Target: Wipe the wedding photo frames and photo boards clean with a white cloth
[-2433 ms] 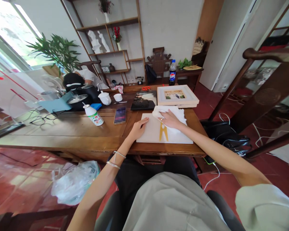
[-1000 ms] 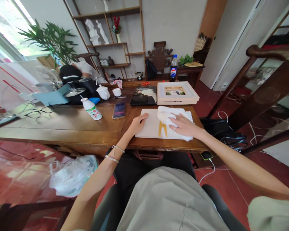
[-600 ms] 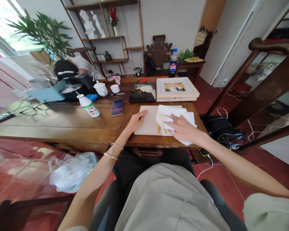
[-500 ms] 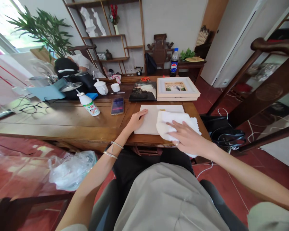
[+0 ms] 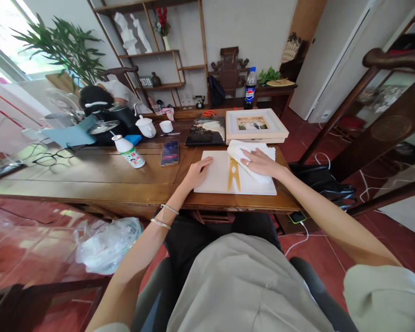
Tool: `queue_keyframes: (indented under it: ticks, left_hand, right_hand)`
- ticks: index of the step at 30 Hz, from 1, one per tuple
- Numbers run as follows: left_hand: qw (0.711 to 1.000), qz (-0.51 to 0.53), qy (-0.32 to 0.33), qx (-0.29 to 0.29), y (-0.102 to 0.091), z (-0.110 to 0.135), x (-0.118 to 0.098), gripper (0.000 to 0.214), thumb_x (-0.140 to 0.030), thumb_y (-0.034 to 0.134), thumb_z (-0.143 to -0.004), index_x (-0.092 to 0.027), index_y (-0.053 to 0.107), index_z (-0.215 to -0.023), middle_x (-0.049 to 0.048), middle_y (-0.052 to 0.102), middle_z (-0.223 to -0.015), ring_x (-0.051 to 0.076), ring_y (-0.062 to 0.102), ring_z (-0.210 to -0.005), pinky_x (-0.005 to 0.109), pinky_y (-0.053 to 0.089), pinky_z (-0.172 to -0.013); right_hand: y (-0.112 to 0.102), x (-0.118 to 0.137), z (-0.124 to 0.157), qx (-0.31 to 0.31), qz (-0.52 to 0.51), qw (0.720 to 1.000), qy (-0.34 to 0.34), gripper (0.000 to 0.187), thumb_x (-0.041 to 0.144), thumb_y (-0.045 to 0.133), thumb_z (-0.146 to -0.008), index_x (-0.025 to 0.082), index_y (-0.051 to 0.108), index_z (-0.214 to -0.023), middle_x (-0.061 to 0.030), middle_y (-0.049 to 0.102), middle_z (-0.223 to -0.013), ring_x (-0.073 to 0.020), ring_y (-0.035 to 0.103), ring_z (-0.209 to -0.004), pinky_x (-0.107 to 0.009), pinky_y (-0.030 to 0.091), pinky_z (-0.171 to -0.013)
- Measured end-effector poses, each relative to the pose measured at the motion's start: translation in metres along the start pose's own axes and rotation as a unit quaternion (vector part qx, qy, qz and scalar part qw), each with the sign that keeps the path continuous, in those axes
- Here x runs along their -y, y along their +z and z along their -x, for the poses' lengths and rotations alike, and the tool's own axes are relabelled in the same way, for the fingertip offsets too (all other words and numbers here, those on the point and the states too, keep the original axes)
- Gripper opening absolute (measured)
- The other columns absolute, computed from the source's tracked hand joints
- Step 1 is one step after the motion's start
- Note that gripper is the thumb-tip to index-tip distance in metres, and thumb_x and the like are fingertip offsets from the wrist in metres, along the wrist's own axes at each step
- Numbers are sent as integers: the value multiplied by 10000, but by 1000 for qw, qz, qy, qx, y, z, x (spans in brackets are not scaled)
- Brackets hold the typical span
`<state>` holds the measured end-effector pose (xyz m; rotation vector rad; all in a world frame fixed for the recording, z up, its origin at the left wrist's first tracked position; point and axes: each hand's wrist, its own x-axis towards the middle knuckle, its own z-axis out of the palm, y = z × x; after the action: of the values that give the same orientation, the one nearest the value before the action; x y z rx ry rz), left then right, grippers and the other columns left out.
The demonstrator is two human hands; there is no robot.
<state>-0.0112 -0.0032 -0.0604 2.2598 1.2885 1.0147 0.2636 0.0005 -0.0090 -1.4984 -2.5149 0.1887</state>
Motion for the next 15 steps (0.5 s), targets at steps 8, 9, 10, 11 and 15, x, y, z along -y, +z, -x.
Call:
queue_keyframes:
  ticks: [8,9,10,11,15]
  left_hand:
    - [1000,13,0,-2,1,0,-1,393,-185,402,-860,-113,636,-1167,71,566,-1304,203,493,-1252,332,316,-1125]
    - [1000,13,-1,-3,1,0,-1,397,-186,402,-859,-109,635,-1170,71,567,-1304,201,493,-1252,320,318,-1123]
    - [1000,14,-1,-4,1,0,-1,399,-184,402,-857,-105,635,-1171,71,567,-1304,201,494,-1251,313,321,-1122]
    - [1000,15,-1,-5,2,0,-1,399,-183,403,-855,-104,635,-1171,70,567,-1305,203,494,-1251,313,323,-1121]
    - [1000,19,-1,-9,2,0,-1,394,-179,401,-857,-125,638,-1167,59,567,-1302,205,498,-1248,349,325,-1121]
  right_hand:
    - [-8,63,89,38,40,995,-87,398,300,363,-902,224,515,-1263,-114,445,-1416,-343,322,-1344,-533,289,-1060]
    - [-7,67,96,37,39,994,-95,378,279,380,-891,228,534,-1232,-108,436,-1423,-341,315,-1348,-536,283,-1063]
    - [-6,69,99,34,36,994,-98,370,268,389,-886,231,538,-1222,-104,429,-1429,-340,302,-1355,-542,273,-1067]
    - [-4,67,97,30,32,994,-96,376,267,388,-887,233,527,-1235,-106,427,-1430,-337,284,-1365,-548,262,-1071]
    - [6,45,51,22,9,998,-52,456,344,323,-930,232,406,-1364,-112,429,-1430,-316,216,-1396,-551,217,-1092]
